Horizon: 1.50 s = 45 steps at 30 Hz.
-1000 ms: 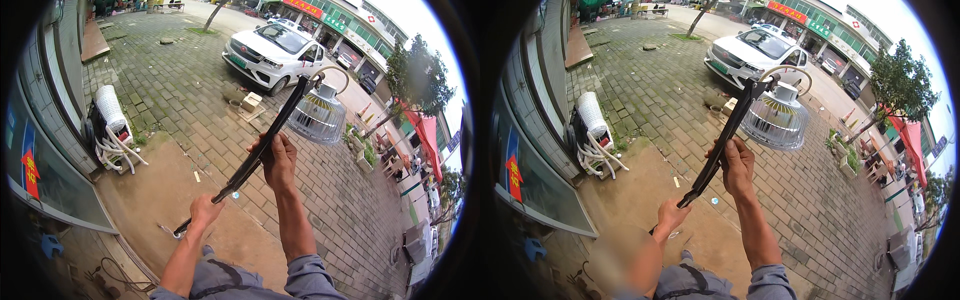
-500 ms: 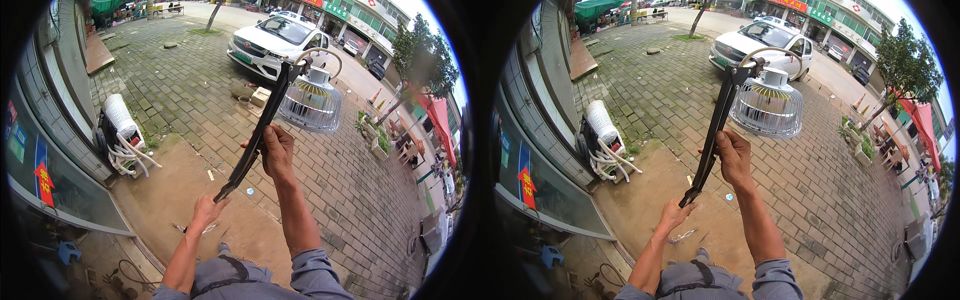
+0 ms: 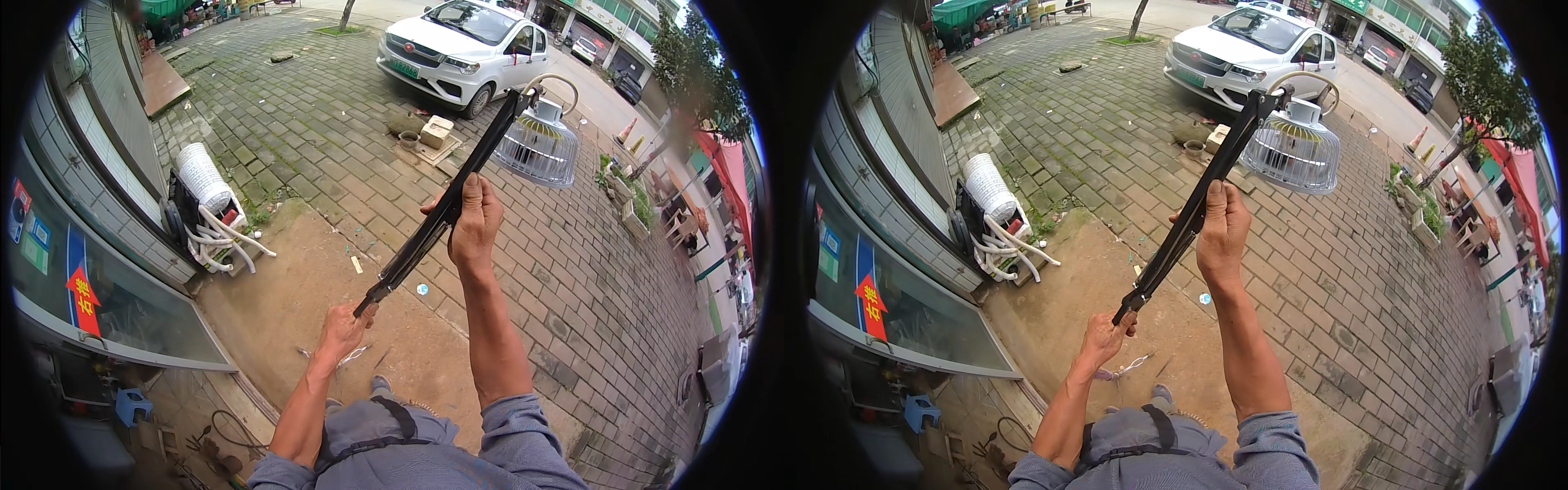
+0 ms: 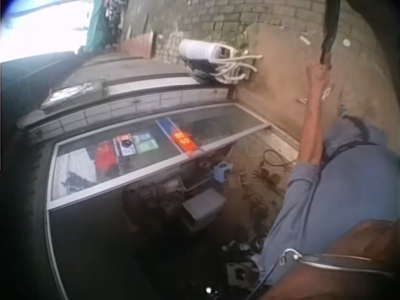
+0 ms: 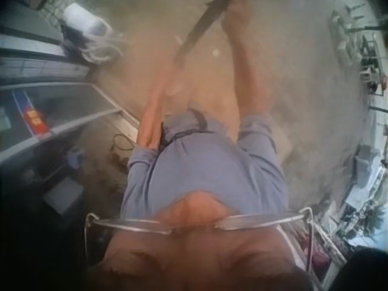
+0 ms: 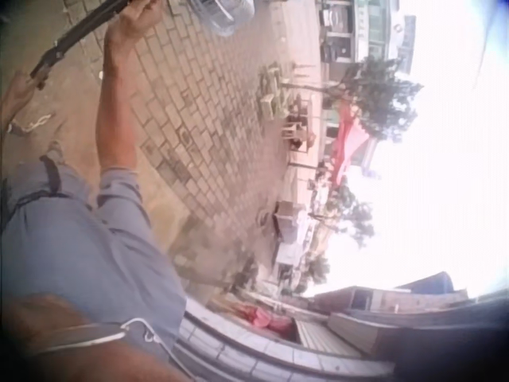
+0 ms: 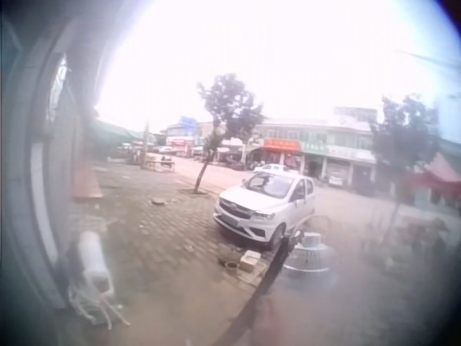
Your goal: The person assembles a black tripod by unfolding its legs and extending the center column. They then attach a purple cylindrical object to the top of the tripod and secure it with a string. The person repeatedly adjusts the tripod's legs and center column throughout the process.
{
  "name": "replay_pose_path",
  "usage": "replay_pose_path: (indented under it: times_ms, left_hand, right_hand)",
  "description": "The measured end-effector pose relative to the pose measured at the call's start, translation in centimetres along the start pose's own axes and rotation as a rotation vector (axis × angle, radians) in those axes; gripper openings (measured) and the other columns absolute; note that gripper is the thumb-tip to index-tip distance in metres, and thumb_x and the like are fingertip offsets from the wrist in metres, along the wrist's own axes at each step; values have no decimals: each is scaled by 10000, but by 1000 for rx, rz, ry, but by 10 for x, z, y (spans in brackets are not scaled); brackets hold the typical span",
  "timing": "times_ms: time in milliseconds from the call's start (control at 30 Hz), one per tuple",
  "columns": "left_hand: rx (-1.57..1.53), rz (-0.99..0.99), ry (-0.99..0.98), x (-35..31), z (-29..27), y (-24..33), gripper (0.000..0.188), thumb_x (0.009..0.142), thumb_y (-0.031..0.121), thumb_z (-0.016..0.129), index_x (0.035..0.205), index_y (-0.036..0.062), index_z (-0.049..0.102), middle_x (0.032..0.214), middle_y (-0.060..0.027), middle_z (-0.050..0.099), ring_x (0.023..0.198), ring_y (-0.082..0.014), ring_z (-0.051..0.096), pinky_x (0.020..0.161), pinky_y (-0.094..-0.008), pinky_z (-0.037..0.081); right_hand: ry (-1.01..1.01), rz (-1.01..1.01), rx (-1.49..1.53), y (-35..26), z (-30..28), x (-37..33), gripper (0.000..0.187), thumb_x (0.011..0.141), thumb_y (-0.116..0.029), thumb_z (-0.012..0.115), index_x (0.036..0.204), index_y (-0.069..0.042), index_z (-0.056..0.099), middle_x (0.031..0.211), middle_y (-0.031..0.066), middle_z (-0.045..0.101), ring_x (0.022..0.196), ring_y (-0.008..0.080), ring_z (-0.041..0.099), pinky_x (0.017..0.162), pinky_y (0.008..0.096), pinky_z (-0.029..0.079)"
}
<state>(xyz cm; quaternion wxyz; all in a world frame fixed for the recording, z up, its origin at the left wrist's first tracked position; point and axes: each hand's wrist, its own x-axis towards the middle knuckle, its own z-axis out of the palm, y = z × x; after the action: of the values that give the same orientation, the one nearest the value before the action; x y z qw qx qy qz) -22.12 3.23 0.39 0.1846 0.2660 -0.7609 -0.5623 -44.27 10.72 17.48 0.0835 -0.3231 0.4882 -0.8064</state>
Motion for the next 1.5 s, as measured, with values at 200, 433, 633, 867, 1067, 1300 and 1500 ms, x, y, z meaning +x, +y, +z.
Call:
replay_pose_path:
  times_ms: [200, 433, 633, 867, 1067, 1300, 1500]
  left_hand:
    - [-59, 13, 55, -6, -9, -7, 487, 1011, 451, 646, 877, -10, 726, 683, -116, 704, 652, -168, 708, 600, -333, 539]
    - [49, -21, 16, 0, -5, -2, 435, 1017, 406, 646, 895, -4, 726, 669, -111, 689, 653, -175, 712, 600, -342, 538]
    - [25, -82, -49, 2, -7, 3, 375, 988, 369, 686, 945, -2, 707, 650, -104, 635, 585, -205, 597, 589, -376, 490]
    - [121, 1, -21, 5, -11, 55, 226, 962, 234, 710, 1011, 13, 712, 680, -113, 617, 626, -208, 537, 629, -387, 481]
    - [-127, 24, -58, 17, 9, 16, 184, 962, 190, 690, 969, 9, 726, 693, -147, 619, 656, -212, 619, 642, -391, 488]
    - [190, -86, -122, 34, 37, 21, 199, 969, 207, 672, 952, 21, 742, 666, -145, 625, 602, -250, 606, 613, -383, 503]
    - [331, -59, -107, 45, 53, 24, 272, 969, 294, 680, 928, 32, 744, 658, -216, 603, 617, -388, 608, 602, -455, 488]
  right_hand:
    - [214, 138, 159, 32, -15, 8, 381, 1112, -360, 457, 909, -43, 518, 665, 56, 552, 546, 180, 614, 562, 396, 622]
    - [260, 249, 170, 46, -43, 12, 363, 1115, -324, 451, 901, -39, 522, 664, 90, 577, 552, 225, 637, 569, 422, 625]
    - [269, 257, 169, 34, -36, 6, 389, 1113, -359, 447, 900, -44, 530, 691, 90, 585, 586, 223, 640, 584, 407, 617]
    - [236, 322, 380, 25, -33, 10, 476, 1105, -459, 417, 981, -18, 546, 750, 92, 573, 665, 233, 635, 679, 439, 617]
    - [203, 308, 372, 32, -48, 13, 464, 1094, -465, 454, 985, -25, 549, 743, 92, 577, 671, 234, 626, 659, 413, 591]
    - [128, 272, 309, 35, -68, 12, 463, 1099, -465, 440, 1015, -21, 544, 749, 102, 580, 678, 254, 600, 683, 410, 558]
    - [166, 343, 343, 54, -92, 18, 486, 1052, -540, 509, 902, -78, 531, 737, 88, 566, 679, 248, 596, 675, 393, 539]
